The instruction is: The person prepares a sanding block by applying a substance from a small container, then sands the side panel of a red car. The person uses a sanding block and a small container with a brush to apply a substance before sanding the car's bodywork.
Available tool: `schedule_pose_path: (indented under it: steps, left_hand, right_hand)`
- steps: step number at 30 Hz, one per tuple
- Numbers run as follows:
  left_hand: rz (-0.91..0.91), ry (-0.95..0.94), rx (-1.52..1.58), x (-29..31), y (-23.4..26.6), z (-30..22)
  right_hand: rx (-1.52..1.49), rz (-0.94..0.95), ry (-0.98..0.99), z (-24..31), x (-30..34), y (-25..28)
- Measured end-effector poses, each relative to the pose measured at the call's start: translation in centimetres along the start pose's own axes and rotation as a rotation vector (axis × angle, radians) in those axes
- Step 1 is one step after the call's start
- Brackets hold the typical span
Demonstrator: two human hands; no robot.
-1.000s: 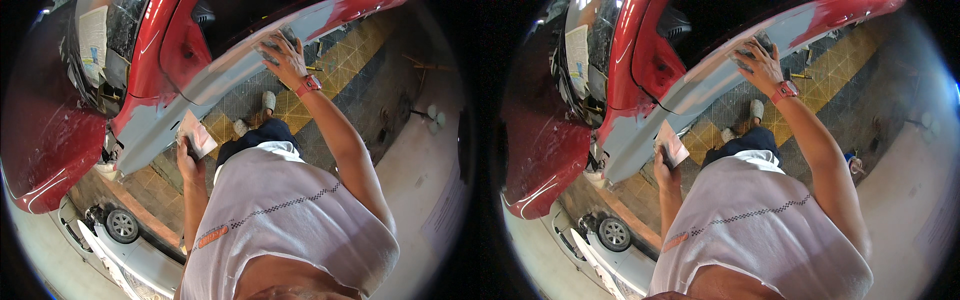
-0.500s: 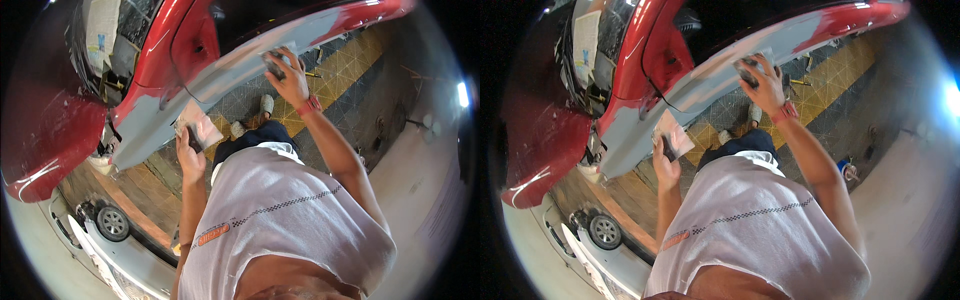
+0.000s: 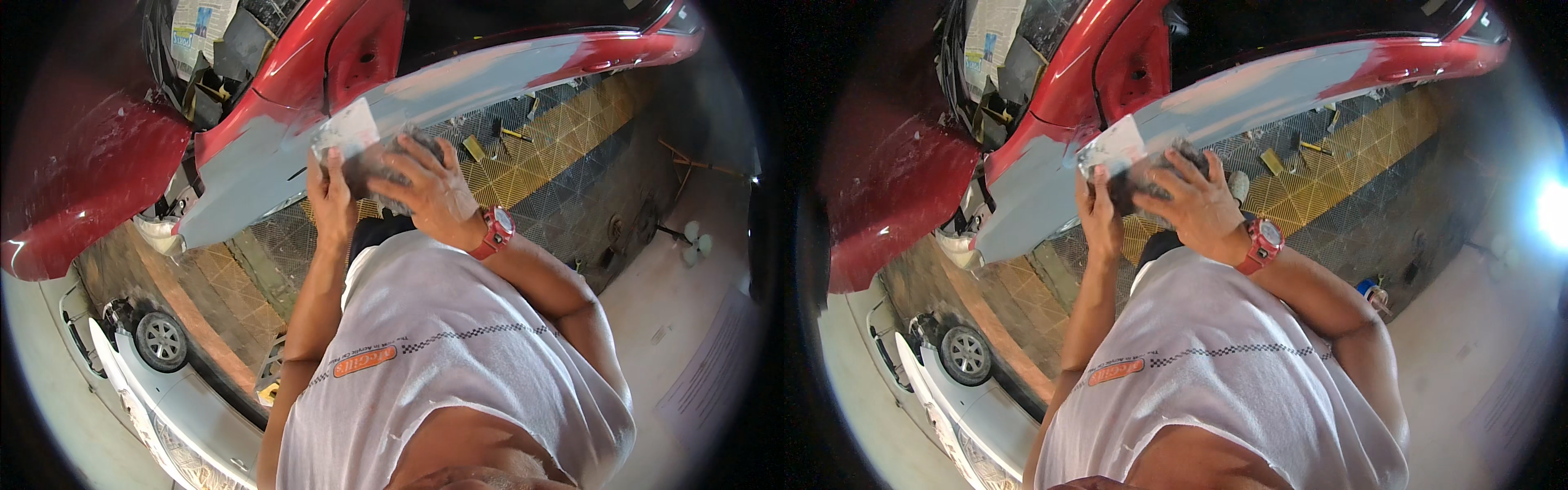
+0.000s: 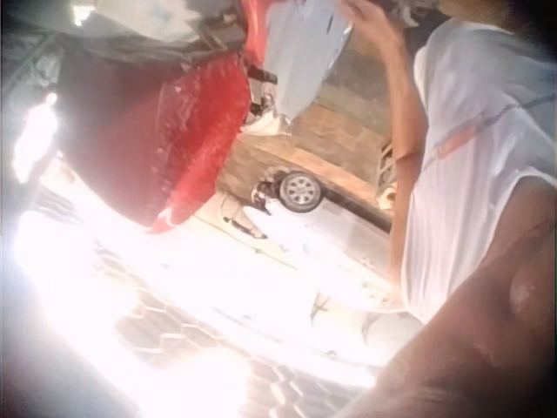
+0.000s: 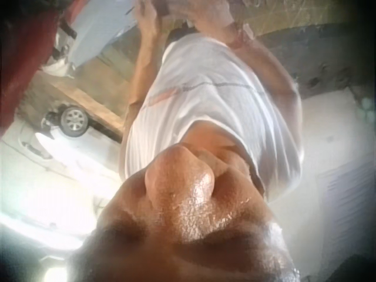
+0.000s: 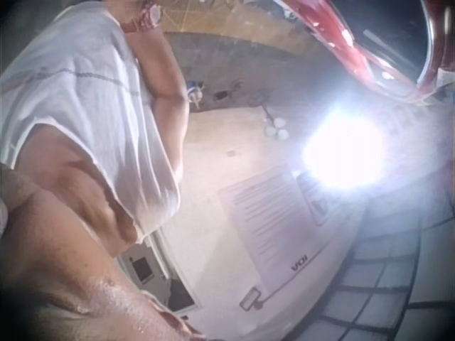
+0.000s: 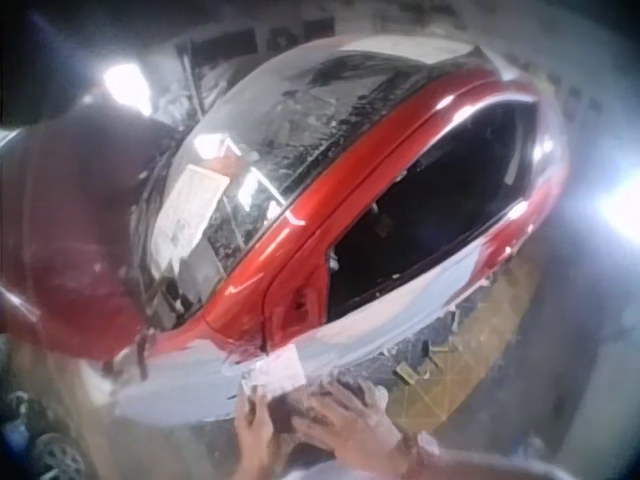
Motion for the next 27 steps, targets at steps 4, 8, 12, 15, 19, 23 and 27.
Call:
schedule_pose_path:
  steps: [4, 8, 12, 15, 19, 23, 27]
  left_hand:
    - [-0.201, -0.013, 0.226, -0.5, 4.6, 1.6]
    - [-0.133, 0.162, 0.356, -0.3, 3.9, 2.4]
    - [-0.013, 0.241, 0.567, -0.4, 1.3, 1.8]
    - [-0.030, 0.268, 0.565, 0.0, 1.6, 1.1]
    - [-0.089, 0.046, 0.394, -0.8, 4.3, 1.6]
    - [-0.116, -0.098, 0.171, -0.6, 4.7, -0.3]
    - [-0.161, -0.052, 0.338, -0.4, 6.7, 1.0]
  right_hand:
    - [0.004, 0.103, 0.106, 1.7, 1.3, -0.1]
    - [-0.301, 0.079, 0.204, 6.3, -0.7, 4.1]
    - [-0.053, 0.024, 0.079, 3.3, -1.0, 1.3]
    - [0.263, 0.112, 0.028, -0.9, -0.7, 0.0]
    - [0.191, 0.011, 0.050, 0.1, -1.4, 2.7]
    - [0.168, -0.034, 0.072, 3.6, -2.5, 3.1]
    - [0.135, 0.093, 0.172, 4.2, -0.1, -1.3]
Point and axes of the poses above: each hand's wrist, its own x-axis away from the middle knuckle, its own y-axis out of the back of the hand, z = x × y, the point moved 10 cm from there along -x, towards the middle knuckle, and after that the axes turned 5 degrees about -x, right-handed, at the moved point
